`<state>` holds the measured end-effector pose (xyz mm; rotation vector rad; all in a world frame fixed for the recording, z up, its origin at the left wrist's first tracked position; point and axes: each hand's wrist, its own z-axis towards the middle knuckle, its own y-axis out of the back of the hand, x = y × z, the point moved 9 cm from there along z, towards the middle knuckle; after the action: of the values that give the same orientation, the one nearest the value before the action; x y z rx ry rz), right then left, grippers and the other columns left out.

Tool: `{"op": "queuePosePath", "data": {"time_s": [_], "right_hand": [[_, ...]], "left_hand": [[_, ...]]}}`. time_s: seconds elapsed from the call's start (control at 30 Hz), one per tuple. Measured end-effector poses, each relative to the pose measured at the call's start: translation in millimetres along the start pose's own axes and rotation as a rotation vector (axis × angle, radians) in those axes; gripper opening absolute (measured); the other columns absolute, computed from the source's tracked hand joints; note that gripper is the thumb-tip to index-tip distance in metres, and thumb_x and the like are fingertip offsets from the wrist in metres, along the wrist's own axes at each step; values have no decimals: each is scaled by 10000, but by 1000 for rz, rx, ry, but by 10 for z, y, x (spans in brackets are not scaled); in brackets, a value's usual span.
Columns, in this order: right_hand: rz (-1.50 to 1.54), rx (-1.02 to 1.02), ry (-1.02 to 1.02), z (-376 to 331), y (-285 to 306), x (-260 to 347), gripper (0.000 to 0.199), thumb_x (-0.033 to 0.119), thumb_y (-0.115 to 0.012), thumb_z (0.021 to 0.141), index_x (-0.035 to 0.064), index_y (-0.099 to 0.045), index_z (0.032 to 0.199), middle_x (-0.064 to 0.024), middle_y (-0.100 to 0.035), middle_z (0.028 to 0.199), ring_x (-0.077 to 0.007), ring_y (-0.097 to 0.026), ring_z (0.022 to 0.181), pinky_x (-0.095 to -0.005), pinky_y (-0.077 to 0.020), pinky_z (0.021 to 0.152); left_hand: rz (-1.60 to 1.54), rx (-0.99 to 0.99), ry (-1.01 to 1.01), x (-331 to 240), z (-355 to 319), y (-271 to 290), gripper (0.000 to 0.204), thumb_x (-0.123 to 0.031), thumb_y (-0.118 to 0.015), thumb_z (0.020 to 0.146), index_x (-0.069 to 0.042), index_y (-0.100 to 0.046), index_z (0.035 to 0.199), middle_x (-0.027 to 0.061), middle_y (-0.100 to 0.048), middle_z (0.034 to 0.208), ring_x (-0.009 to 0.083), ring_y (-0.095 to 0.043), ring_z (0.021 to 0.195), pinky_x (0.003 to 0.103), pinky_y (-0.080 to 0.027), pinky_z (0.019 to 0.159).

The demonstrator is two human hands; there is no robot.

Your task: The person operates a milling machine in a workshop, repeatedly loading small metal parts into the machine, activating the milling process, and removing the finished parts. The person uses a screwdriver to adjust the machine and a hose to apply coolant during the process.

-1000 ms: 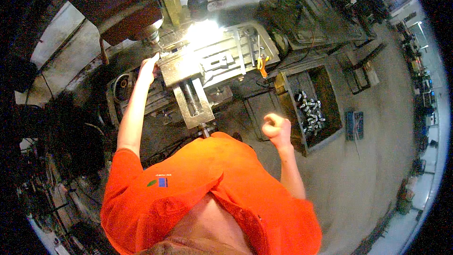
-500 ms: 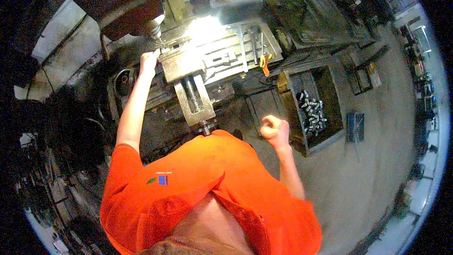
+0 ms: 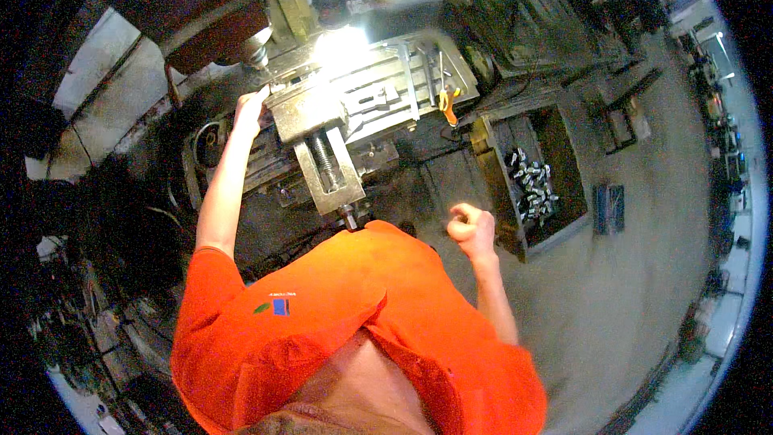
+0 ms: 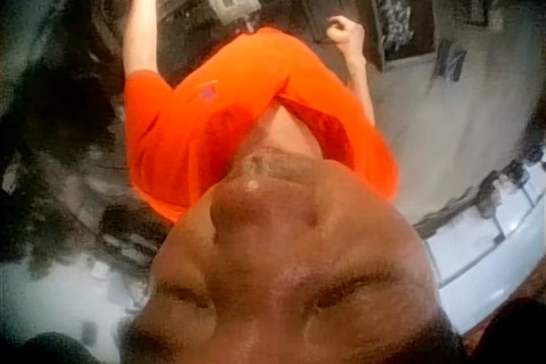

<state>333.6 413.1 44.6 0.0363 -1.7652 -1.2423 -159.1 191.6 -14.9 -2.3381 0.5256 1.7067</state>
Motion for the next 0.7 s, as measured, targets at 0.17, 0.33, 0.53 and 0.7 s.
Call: {"op": "queuePosePath", "data": {"time_s": [0.17,0.33,0.53,0.7], "right_hand": [[-99,38,83,-37,-56,87,177,124,-557,613,85,-645,761,-141,-601,633,-289,-598,563,-352,-469,519],[-55,44,-7,19,-150,136,179,126,-542,638,96,-650,777,-163,-607,685,-333,-603,655,-385,-480,592],[-39,52,-51,-34,-178,72,174,128,-544,630,91,-651,763,-172,-602,687,-333,-597,638,-379,-480,591],[-28,3,11,-20,-188,-31,202,86,-518,625,33,-642,776,-150,-578,591,-229,-592,523,-316,-435,499]], "left_hand": [[60,-28,91,-66,-104,-45,337,-354,-634,789,-102,-516,598,-31,-409,533,112,-361,476,306,-270,459],[101,-148,-191,-280,-189,-115,370,-307,-629,799,-55,-492,565,-26,-376,536,91,-312,509,301,-257,477],[134,-167,-216,-217,-89,76,334,-206,-631,776,6,-521,543,-30,-434,550,86,-364,521,282,-293,483],[94,-111,-152,-155,-33,121,316,-210,-640,767,-15,-543,538,5,-481,532,100,-393,466,279,-295,444]]}}
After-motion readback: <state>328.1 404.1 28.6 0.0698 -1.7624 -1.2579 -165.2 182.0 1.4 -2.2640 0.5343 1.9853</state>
